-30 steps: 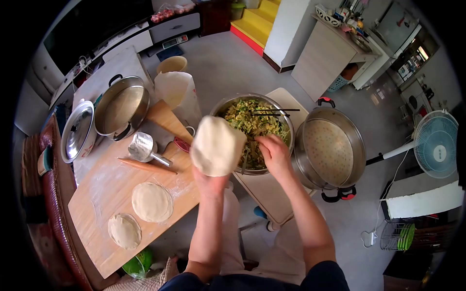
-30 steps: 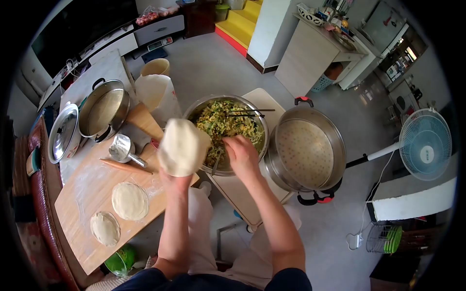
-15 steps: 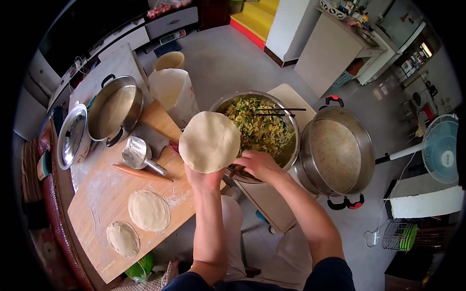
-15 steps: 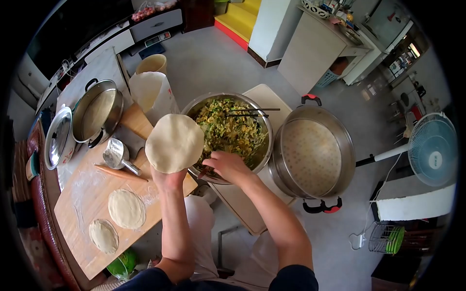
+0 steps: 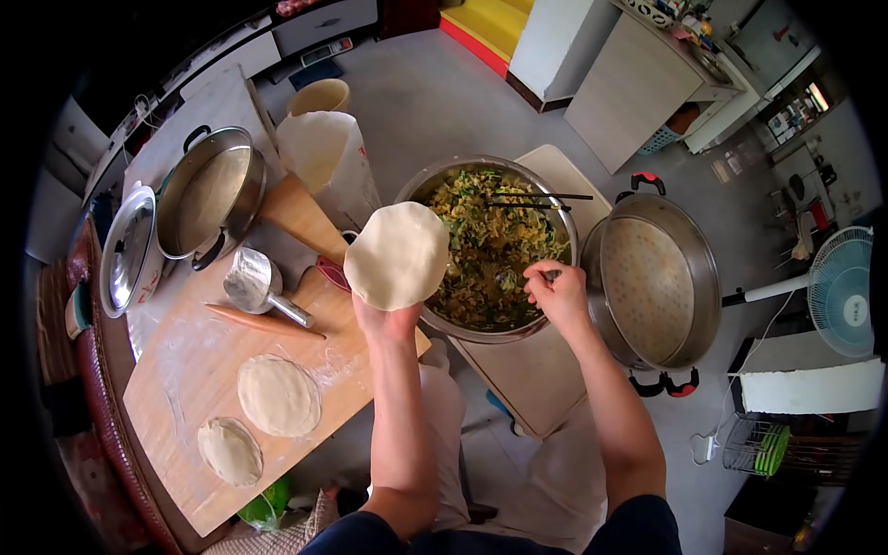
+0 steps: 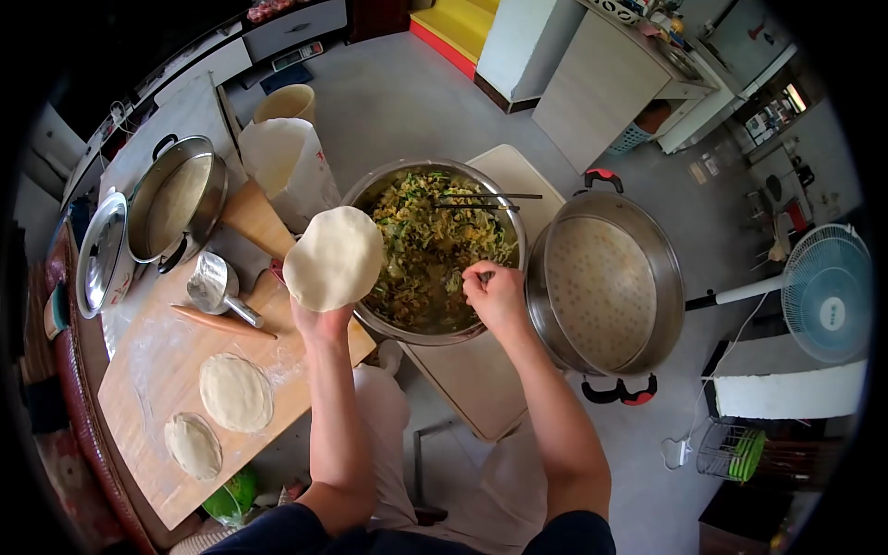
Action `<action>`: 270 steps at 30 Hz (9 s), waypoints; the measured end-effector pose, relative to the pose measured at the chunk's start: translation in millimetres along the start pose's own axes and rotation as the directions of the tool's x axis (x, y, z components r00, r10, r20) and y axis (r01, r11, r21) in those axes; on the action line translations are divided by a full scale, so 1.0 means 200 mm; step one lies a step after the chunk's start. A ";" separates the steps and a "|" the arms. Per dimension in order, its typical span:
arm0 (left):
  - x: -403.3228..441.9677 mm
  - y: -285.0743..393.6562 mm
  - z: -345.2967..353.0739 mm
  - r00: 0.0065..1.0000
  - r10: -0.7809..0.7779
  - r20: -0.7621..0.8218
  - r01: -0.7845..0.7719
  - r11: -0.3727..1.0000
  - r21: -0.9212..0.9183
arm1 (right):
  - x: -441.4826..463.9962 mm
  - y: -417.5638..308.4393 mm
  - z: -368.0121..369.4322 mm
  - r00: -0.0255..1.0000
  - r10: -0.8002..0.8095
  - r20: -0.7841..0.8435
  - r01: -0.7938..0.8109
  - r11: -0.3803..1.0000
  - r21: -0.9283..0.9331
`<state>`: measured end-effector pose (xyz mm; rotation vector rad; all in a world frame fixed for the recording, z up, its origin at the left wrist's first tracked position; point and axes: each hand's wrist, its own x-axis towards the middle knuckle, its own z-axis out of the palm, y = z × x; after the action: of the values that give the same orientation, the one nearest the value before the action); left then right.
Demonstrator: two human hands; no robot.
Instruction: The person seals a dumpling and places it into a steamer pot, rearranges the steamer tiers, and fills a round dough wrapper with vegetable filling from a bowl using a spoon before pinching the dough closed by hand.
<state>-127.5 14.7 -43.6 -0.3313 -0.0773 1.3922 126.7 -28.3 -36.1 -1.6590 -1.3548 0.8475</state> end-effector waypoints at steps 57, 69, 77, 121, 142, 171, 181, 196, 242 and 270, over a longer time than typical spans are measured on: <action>0.10 -0.23 -0.07 0.994 -0.089 -0.056 0.102 0.941 0.324 | 0.01 -0.37 0.09 0.821 -0.552 0.146 0.556 0.831 0.013; 0.09 -0.21 -0.03 0.994 -0.019 -0.111 0.053 0.950 0.309 | -0.11 -0.45 0.07 0.568 -0.781 0.260 0.822 0.524 -0.224; 0.12 -0.06 -0.05 0.994 0.047 -0.100 -0.017 0.960 0.278 | -0.11 -0.27 -0.03 0.987 -0.135 -0.088 0.148 0.977 0.154; 0.13 -0.05 -0.06 0.988 0.130 -0.088 -0.085 0.915 0.394 | 0.09 -0.04 -0.04 0.992 0.081 0.098 -0.127 0.592 0.796; 0.13 -0.22 -0.03 0.996 -0.042 -0.075 0.065 0.934 0.352 | -0.07 -0.41 0.11 0.560 -0.825 0.073 0.818 0.537 -0.209; 0.12 -0.22 -0.02 0.927 -0.342 -0.156 0.375 0.827 0.418 | -0.14 -0.19 -0.08 0.901 -0.276 0.335 0.411 0.789 -0.457; 0.11 -0.25 0.00 0.889 -0.442 -0.121 0.452 0.803 0.388 | 0.21 -0.20 0.00 0.993 0.057 0.100 -0.082 0.960 0.267; 0.10 -0.24 0.01 0.908 -0.414 -0.069 0.419 0.881 0.221 | 0.28 -0.10 -0.03 0.988 -0.112 -0.105 0.132 0.967 0.217; 0.08 -0.52 -0.09 0.990 -0.027 -0.136 0.074 0.932 0.354 | -0.11 -0.01 0.16 0.934 -0.236 -0.268 0.330 0.857 0.396; 0.07 -0.54 -0.10 0.999 0.036 0.007 -0.035 0.883 0.467 | -0.09 -0.03 0.17 0.849 -0.445 -0.287 0.491 0.864 0.112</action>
<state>-17.9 9.6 -34.6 0.0717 0.2677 1.3979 91.7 -38.8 -45.7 -1.1689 -1.3745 0.4351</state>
